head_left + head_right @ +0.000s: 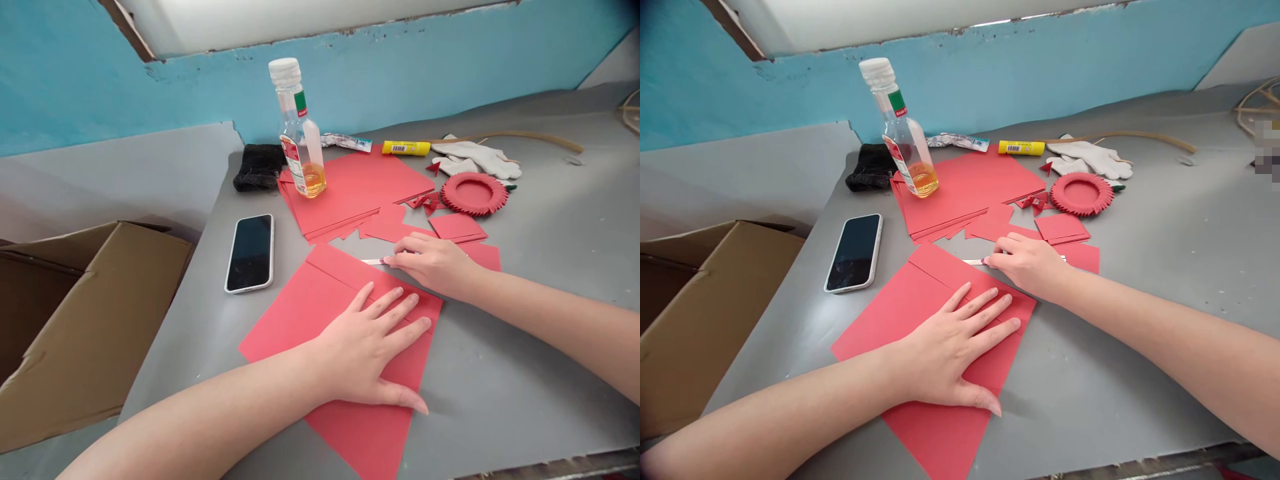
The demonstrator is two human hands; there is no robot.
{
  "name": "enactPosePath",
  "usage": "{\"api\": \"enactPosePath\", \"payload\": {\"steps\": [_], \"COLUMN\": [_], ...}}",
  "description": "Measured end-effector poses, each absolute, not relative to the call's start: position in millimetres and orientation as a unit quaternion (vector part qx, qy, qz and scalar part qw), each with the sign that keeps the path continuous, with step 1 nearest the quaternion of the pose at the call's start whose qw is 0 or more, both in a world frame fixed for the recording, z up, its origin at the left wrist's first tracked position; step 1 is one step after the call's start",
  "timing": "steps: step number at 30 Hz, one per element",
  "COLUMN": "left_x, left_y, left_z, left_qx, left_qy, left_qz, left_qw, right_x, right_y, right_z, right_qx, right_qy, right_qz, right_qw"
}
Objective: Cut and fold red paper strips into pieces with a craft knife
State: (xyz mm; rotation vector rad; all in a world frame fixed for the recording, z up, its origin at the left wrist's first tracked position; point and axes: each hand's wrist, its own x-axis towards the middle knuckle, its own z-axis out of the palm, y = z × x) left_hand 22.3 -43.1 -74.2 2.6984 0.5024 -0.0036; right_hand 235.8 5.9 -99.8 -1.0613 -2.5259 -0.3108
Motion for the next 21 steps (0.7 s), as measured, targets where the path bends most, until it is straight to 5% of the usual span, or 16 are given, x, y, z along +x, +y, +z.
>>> {"api": "enactPosePath", "payload": {"steps": [8, 21], "left_x": [-15, -20], "left_y": [-15, -16], "left_z": [-73, -86], "left_qx": [0.931, 0.929], "left_qy": [0.340, 0.348], "left_qz": [0.001, 0.001], "left_qw": [0.132, 0.124], "right_x": [238, 228], "right_y": [3, 10], "right_z": [-99, -97], "right_qx": [-0.376, -0.371], "right_qy": [-0.897, -0.902], "right_qz": [-0.117, -0.120], "right_qw": [0.204, 0.188]}}
